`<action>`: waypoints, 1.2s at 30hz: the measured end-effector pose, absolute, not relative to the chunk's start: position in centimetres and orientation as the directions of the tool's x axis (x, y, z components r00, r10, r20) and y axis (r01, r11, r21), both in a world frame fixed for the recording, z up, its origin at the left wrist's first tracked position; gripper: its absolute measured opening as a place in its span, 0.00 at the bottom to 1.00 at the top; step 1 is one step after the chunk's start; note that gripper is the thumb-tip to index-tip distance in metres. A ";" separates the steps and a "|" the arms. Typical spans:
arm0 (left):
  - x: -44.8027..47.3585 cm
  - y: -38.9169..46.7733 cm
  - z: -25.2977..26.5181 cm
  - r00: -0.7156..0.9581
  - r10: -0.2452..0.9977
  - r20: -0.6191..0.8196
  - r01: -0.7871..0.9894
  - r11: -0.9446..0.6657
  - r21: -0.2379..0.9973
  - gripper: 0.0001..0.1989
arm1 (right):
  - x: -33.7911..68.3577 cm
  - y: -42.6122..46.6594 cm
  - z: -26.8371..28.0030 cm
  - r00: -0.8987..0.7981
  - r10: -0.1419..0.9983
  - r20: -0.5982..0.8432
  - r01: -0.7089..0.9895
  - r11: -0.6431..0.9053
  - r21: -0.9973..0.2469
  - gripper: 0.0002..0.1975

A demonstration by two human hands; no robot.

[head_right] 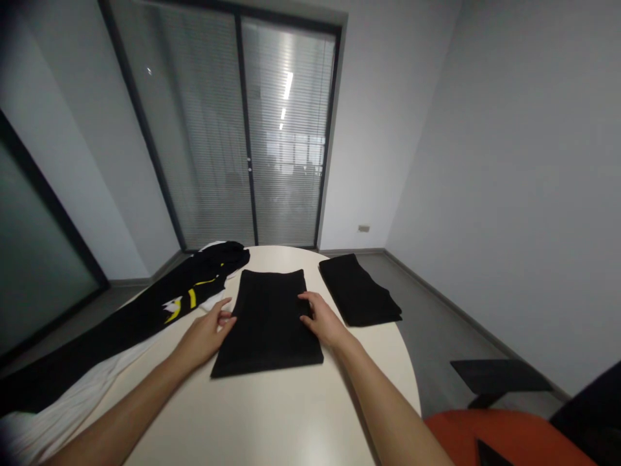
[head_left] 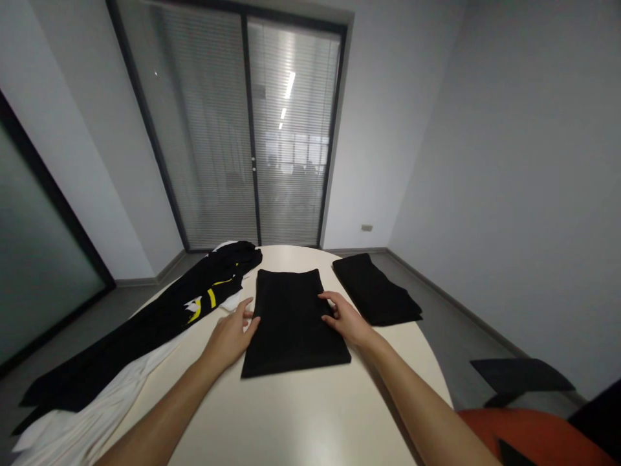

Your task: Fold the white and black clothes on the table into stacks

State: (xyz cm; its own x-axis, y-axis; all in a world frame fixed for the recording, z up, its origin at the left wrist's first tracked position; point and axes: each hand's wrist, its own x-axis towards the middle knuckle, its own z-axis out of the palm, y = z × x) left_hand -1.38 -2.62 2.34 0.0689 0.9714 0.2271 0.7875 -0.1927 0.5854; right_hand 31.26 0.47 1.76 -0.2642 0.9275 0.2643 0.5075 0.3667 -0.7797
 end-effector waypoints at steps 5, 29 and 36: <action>-1.3 -4.7 2.5 0.166 0.979 0.120 0.790 -0.205 0.578 0.29 | 32.4 -0.9 2.8 -0.396 0.918 0.008 0.521 0.232 -0.821 0.29; -1.8 -4.9 3.1 0.232 0.970 -0.070 0.552 -0.072 0.830 0.30 | 34.9 -1.5 5.0 -0.479 0.870 -0.121 0.441 0.119 -0.890 0.28; -1.7 -5.0 2.9 0.230 0.968 -0.098 0.660 -0.081 0.746 0.25 | 34.4 -1.5 5.0 -0.496 0.866 -0.072 0.557 0.253 -0.791 0.26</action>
State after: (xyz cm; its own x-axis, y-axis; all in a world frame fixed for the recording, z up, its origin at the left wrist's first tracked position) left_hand -1.72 -4.98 2.93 0.2297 0.9683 -0.0984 0.6605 -0.0808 0.7465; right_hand 34.40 -1.51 4.97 -0.4956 0.8656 -0.0716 0.5569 0.2534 -0.7910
